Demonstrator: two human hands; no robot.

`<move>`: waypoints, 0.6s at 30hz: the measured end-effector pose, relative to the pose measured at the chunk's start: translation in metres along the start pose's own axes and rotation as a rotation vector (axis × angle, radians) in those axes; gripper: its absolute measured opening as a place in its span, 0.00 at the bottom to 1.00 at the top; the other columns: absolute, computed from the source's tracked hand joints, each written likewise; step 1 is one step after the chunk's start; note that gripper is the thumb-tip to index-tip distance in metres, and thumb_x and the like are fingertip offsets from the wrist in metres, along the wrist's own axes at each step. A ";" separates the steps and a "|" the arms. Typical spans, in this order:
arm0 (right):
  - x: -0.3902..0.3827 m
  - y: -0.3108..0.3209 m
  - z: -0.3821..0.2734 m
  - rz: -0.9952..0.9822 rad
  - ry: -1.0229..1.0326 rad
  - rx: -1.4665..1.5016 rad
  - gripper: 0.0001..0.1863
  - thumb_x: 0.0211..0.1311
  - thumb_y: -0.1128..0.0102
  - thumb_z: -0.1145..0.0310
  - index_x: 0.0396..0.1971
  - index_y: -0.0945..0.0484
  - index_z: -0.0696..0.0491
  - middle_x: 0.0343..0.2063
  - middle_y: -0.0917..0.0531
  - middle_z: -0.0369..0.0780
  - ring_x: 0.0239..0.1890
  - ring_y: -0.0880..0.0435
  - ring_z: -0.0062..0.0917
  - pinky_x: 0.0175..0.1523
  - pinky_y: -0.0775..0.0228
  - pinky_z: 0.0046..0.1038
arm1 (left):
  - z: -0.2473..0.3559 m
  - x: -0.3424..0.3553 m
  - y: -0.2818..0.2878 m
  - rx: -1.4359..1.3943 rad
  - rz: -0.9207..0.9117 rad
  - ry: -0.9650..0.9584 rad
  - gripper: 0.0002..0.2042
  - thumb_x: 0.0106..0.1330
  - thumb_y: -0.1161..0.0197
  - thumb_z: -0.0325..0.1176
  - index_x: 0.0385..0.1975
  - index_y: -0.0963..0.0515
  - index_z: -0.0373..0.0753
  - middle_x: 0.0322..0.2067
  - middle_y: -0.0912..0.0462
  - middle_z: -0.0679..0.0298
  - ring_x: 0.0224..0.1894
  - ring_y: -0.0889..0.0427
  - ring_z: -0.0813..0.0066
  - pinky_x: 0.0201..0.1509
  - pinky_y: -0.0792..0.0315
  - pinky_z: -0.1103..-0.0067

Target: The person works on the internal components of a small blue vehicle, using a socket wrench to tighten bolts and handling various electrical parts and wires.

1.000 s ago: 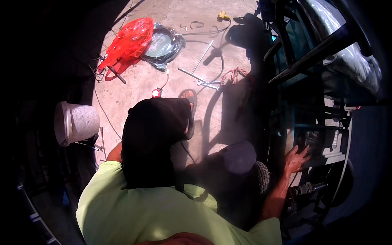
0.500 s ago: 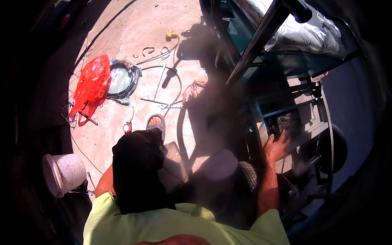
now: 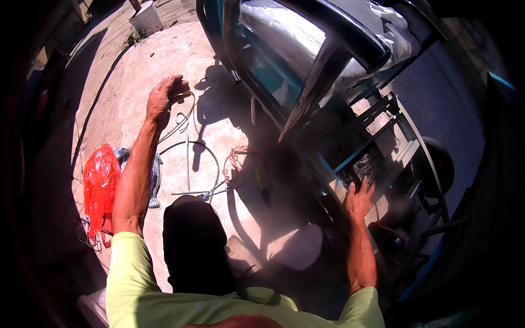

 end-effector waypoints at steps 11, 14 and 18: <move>-0.007 -0.010 -0.027 0.177 -0.067 -0.069 0.38 0.74 0.44 0.47 0.77 0.39 0.48 0.75 0.40 0.56 0.71 0.32 0.56 0.71 0.38 0.54 | 0.082 0.209 -0.170 0.192 -0.629 -0.222 0.24 0.77 0.41 0.53 0.47 0.17 0.33 0.38 0.13 0.60 0.39 0.17 0.74 0.44 0.21 0.75; -0.006 -0.007 -0.030 0.170 -0.068 -0.079 0.38 0.73 0.43 0.49 0.77 0.39 0.48 0.75 0.40 0.56 0.72 0.33 0.56 0.71 0.38 0.54 | 0.086 0.220 -0.174 0.231 -0.714 -0.249 0.30 0.69 0.35 0.64 0.48 0.14 0.39 0.43 0.17 0.55 0.51 0.20 0.62 0.59 0.27 0.67; -0.007 -0.006 -0.033 0.164 -0.083 -0.093 0.38 0.73 0.42 0.50 0.78 0.40 0.47 0.75 0.40 0.56 0.72 0.33 0.56 0.71 0.38 0.53 | 0.100 0.230 -0.171 0.172 -0.733 -0.204 0.32 0.68 0.34 0.63 0.54 0.15 0.37 0.52 0.16 0.47 0.60 0.21 0.50 0.68 0.29 0.60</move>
Point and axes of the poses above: each hand's wrist, its own x-axis towards the middle knuckle, its own y-axis out of the back of the hand, z = x × y, the point moved 5 cm from there along x, towards the middle knuckle
